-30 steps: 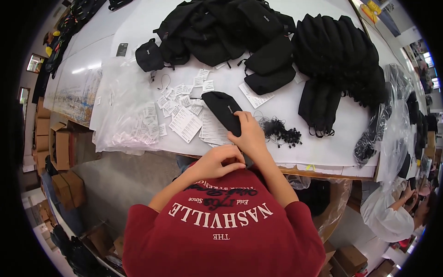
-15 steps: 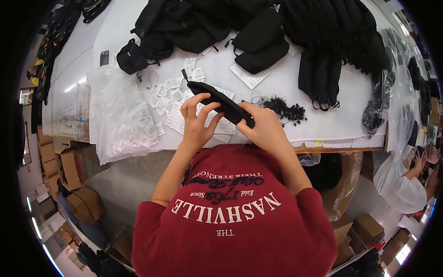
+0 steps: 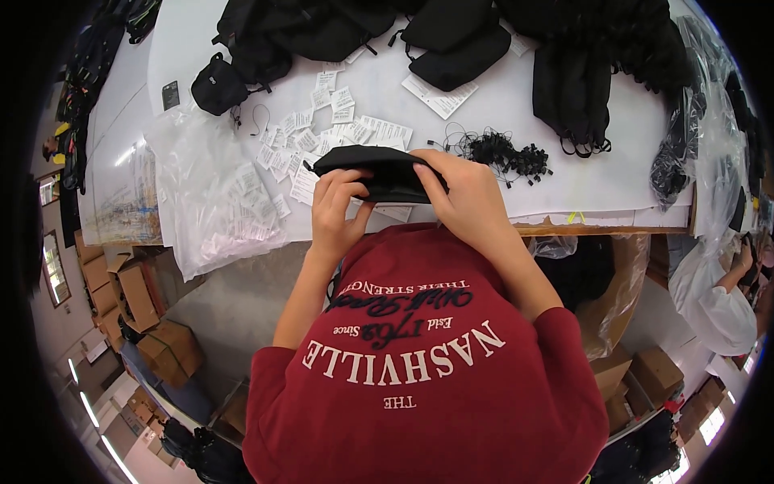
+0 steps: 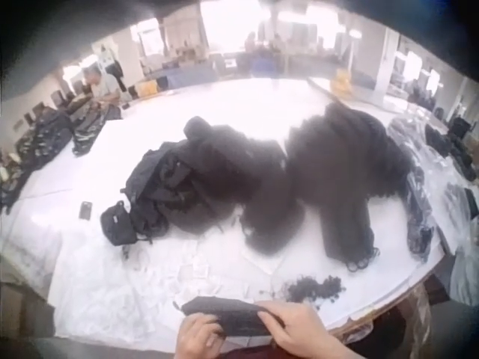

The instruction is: The recorder is inspecting, tagging, and organizing a series of small black pouches at a workshop workstation.

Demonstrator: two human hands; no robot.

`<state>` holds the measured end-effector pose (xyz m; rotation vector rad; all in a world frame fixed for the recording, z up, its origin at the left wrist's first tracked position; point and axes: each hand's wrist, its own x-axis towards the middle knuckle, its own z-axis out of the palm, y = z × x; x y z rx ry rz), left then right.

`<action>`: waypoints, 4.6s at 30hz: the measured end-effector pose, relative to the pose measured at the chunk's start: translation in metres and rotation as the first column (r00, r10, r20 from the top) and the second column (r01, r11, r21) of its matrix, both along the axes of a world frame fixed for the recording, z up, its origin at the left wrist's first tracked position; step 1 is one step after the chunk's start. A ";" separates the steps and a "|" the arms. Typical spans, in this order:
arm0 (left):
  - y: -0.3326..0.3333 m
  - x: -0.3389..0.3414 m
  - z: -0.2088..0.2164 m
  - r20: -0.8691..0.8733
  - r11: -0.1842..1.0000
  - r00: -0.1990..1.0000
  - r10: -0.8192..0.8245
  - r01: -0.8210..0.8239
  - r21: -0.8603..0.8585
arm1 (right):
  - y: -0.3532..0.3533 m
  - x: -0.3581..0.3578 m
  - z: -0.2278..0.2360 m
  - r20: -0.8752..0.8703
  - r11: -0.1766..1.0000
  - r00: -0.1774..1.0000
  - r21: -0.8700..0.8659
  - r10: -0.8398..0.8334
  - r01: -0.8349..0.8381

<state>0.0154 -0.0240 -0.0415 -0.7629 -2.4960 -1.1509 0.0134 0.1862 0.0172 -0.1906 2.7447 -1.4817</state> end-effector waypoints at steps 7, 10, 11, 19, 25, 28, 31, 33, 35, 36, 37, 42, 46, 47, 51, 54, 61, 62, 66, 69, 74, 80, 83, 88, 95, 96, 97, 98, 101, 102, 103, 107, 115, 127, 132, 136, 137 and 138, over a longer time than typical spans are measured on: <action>0.002 0.008 0.009 0.024 0.988 0.999 0.034 -0.030 -0.151 | -0.006 0.004 -0.004 -0.120 0.999 0.992 0.040 0.034 -0.029; 0.002 0.005 0.007 -0.042 0.992 0.999 0.033 -0.037 -0.117 | -0.007 0.006 0.000 -0.076 0.995 0.993 0.052 0.094 -0.090; 0.003 0.003 0.009 -0.030 0.991 0.997 0.065 -0.068 -0.114 | -0.007 0.007 0.001 -0.056 0.993 0.992 0.056 0.109 -0.106; -0.004 0.006 0.012 -0.065 0.991 0.997 0.044 -0.052 -0.123 | -0.010 0.010 0.001 -0.068 0.991 0.988 0.021 0.135 -0.134; -0.013 0.009 0.022 0.067 0.995 0.993 0.093 -0.091 -0.033 | 0.014 0.007 -0.021 0.062 0.863 0.976 -0.481 0.211 -0.156; -0.020 0.016 0.036 0.661 0.991 0.748 0.060 -0.124 0.051 | 0.039 0.016 -0.031 0.388 0.893 0.812 -0.296 0.436 -0.338; -0.035 0.017 0.039 0.874 0.989 0.473 -0.109 -0.035 0.143 | 0.040 0.012 -0.017 0.521 0.930 0.780 -0.083 0.346 -0.357; -0.040 0.017 0.042 0.878 0.971 0.439 -0.193 -0.043 0.235 | 0.054 0.015 -0.021 0.474 0.941 0.814 -0.208 0.335 -0.266; -0.047 0.013 0.049 0.930 0.972 0.310 -0.199 -0.059 0.228 | 0.073 0.012 -0.010 0.428 0.888 0.807 -0.393 0.408 -0.241; -0.051 0.012 0.048 0.930 0.972 0.309 -0.199 -0.056 0.227 | 0.076 0.011 -0.003 0.399 0.914 0.838 -0.312 0.373 -0.258; -0.056 0.012 0.046 0.929 0.983 0.335 -0.157 -0.037 0.180 | 0.082 0.010 -0.005 0.398 0.915 0.840 -0.311 0.370 -0.255; -0.061 0.015 0.051 0.925 0.995 0.370 -0.092 -0.007 0.101 | 0.126 -0.003 0.004 0.373 0.979 0.915 -0.181 0.152 -0.089; -0.046 0.019 0.071 0.868 0.984 0.473 -0.152 0.156 0.088 | 0.101 -0.004 -0.017 0.368 0.387 0.921 -0.836 -0.131 0.389; -0.036 0.020 0.077 0.813 0.965 0.533 -0.233 0.229 0.126 | 0.072 -0.011 -0.022 0.520 0.107 0.847 -0.841 -0.109 0.530; -0.020 0.021 0.089 0.769 0.937 0.602 -0.217 0.349 -0.009 | 0.010 -0.020 -0.047 0.368 -0.401 0.845 -0.758 0.388 0.514; -0.021 0.021 0.088 0.771 0.933 0.593 -0.233 0.360 0.006 | 0.004 -0.020 -0.046 0.452 -0.336 0.781 -0.722 0.432 0.604; -0.019 0.020 0.087 0.757 0.933 0.609 -0.236 0.360 0.002 | 0.012 -0.028 -0.050 0.547 -0.068 0.812 -0.819 0.205 0.569; -0.019 0.019 0.089 0.768 0.933 0.596 -0.235 0.361 0.005 | 0.011 -0.028 -0.051 0.544 -0.058 0.806 -0.820 0.233 0.570; -0.019 0.018 0.088 0.784 0.927 0.570 -0.247 0.373 0.021 | 0.013 -0.032 -0.060 0.547 0.045 0.818 -0.835 0.177 0.549; -0.018 0.018 0.090 0.784 0.931 0.574 -0.236 0.365 0.013 | 0.014 -0.035 -0.059 0.591 0.167 0.806 -0.792 -0.026 0.587; -0.021 0.021 0.089 0.781 0.935 0.580 -0.232 0.355 0.014 | 0.001 -0.032 -0.042 0.649 0.162 0.759 -0.756 0.059 0.634; -0.022 0.018 0.087 0.771 0.935 0.588 -0.246 0.353 0.029 | -0.002 -0.040 -0.041 0.585 0.255 0.790 -0.748 -0.183 0.613; -0.029 0.018 0.082 0.742 0.963 0.649 -0.165 0.269 -0.021 | 0.018 -0.048 -0.054 0.364 0.492 0.827 -0.673 -0.429 0.551; -0.017 0.005 0.076 0.559 0.951 0.828 -0.041 0.204 -0.232 | 0.037 -0.036 -0.016 0.146 0.859 0.976 -0.466 -0.160 0.211; 0.008 -0.004 0.053 0.275 0.921 0.900 -0.339 0.377 -0.097 | 0.022 -0.002 0.005 0.221 0.823 0.879 0.313 0.423 -0.475; 0.007 -0.004 0.048 0.363 0.867 0.830 -0.424 0.488 -0.103 | 0.021 -0.001 0.004 0.127 0.865 0.900 0.247 0.418 -0.436; 0.004 -0.006 0.045 0.361 0.870 0.833 -0.419 0.483 -0.104 | 0.022 -0.001 0.006 0.126 0.863 0.898 0.248 0.423 -0.441; -0.001 -0.011 0.045 0.512 0.917 0.776 -0.367 0.393 0.062 | 0.024 -0.002 0.008 0.188 0.859 0.872 0.174 0.451 -0.482; -0.022 -0.038 0.010 0.552 0.953 0.829 -0.087 -0.091 0.288 | 0.026 0.000 0.007 0.233 0.830 0.849 0.204 0.474 -0.519; -0.031 -0.051 -0.002 0.371 0.978 0.909 0.190 -0.206 0.005 | 0.027 0.002 0.003 0.207 0.839 0.860 0.204 0.467 -0.505; -0.040 -0.056 -0.017 0.369 0.978 0.909 0.192 -0.208 0.004 | 0.027 0.003 0.000 0.179 0.846 0.868 0.204 0.463 -0.493; -0.053 -0.067 -0.038 0.213 0.915 0.919 0.330 -0.257 -0.311 | 0.028 0.002 -0.002 0.101 0.836 0.872 0.250 0.478 -0.488; -0.014 -0.046 0.051 0.237 0.988 0.968 -0.078 0.043 0.147 | 0.027 -0.007 0.008 -0.279 0.822 0.814 0.439 0.509 -0.364; 0.008 0.002 -0.002 0.423 0.000 0.663 -0.618 -0.538 0.843 | -0.019 -0.012 0.017 -0.557 0.971 0.799 0.186 0.228 -0.148; 0.020 -0.006 0.016 0.521 0.033 0.689 -0.503 -0.587 0.809 | -0.020 -0.003 0.008 -0.539 0.997 0.841 0.071 0.042 -0.004; 0.023 -0.011 0.023 0.593 0.024 0.614 -0.520 -0.684 0.729 | -0.019 0.003 -0.002 -0.417 0.999 0.908 -0.027 0.022 -0.037; 0.024 -0.012 0.023 0.618 0.023 0.584 -0.527 -0.717 0.697 | -0.019 0.003 -0.004 -0.417 0.999 0.909 -0.025 0.020 -0.034; 0.026 -0.013 0.023 0.617 0.023 0.582 -0.529 -0.717 0.696 | -0.019 0.002 -0.008 -0.393 0.995 0.920 -0.100 -0.012 -0.029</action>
